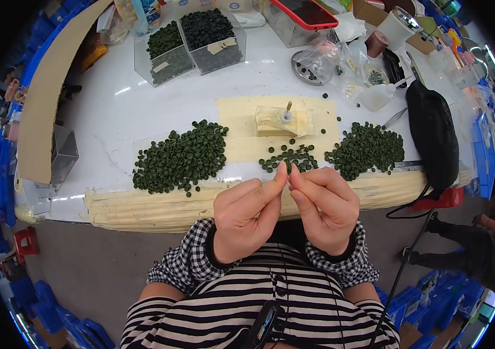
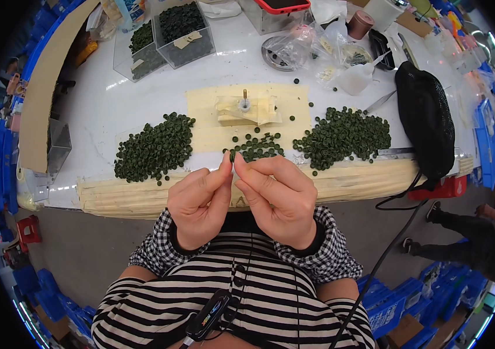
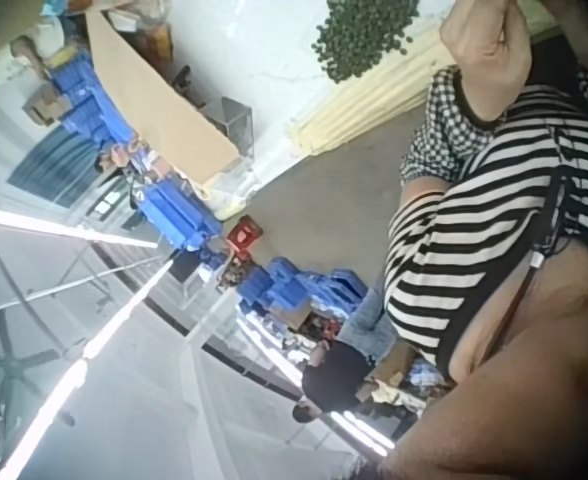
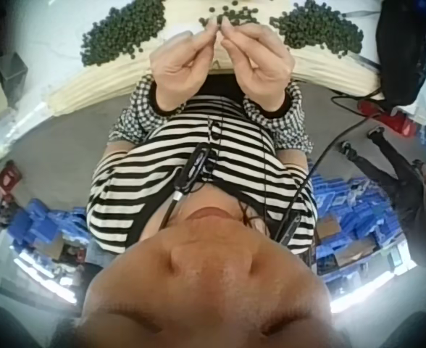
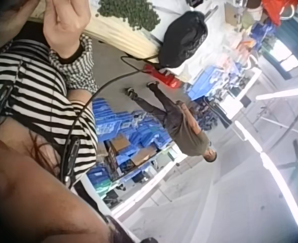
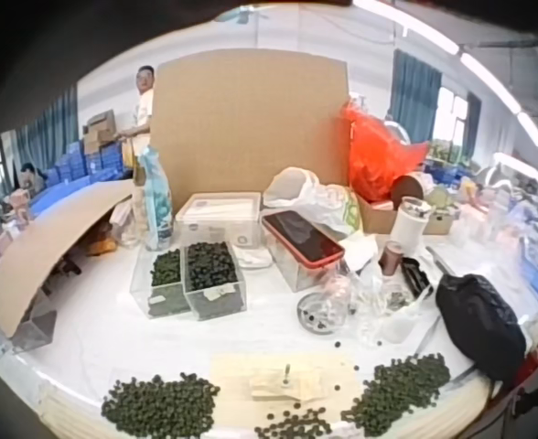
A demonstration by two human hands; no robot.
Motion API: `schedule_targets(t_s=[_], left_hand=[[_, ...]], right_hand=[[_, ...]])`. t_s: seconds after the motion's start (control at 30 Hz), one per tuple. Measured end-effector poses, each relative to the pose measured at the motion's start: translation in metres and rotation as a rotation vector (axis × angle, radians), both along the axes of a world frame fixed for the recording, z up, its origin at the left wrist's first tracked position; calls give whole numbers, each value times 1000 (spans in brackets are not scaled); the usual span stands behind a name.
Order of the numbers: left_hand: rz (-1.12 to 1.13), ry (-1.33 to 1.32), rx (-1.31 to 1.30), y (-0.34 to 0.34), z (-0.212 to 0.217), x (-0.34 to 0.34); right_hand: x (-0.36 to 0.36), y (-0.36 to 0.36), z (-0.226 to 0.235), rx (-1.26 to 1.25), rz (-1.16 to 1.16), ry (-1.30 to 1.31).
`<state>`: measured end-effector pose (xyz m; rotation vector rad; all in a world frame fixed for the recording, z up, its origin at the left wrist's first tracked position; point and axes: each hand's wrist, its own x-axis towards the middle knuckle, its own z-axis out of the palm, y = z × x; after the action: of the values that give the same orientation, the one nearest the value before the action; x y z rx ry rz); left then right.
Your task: Inspecting and sorting small green toy components at a factory workbench.
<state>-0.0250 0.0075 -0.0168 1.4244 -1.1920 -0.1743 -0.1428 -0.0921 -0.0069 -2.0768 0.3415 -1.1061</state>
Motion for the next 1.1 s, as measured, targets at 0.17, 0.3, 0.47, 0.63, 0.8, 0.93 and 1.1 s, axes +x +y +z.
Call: schedule_targets(t_s=[0.17,0.3,0.47,0.63,0.8,0.93,1.1], left_hand=[[-5,-20,14,1,0,2],[-3,58,7,-4,2,3],[-18,114,6,-2,2,7],[-10,230,-6,-3,-3,9],[10,245,4,-3,-2,9],[18,250,7,-2,-3,9],[21,242,11,-2,-3,9]], right_hand=[[-1,-1,0,5,2,9],[0,-2,-6,72,6,-11],[-2,-3,-5,122,30,-12],[-5,-3,-6,142,46,4],[-5,-2,-4,145,46,7],[-5,-1,-4,150,51,5],[-4,-1,-5,148,53,2]])
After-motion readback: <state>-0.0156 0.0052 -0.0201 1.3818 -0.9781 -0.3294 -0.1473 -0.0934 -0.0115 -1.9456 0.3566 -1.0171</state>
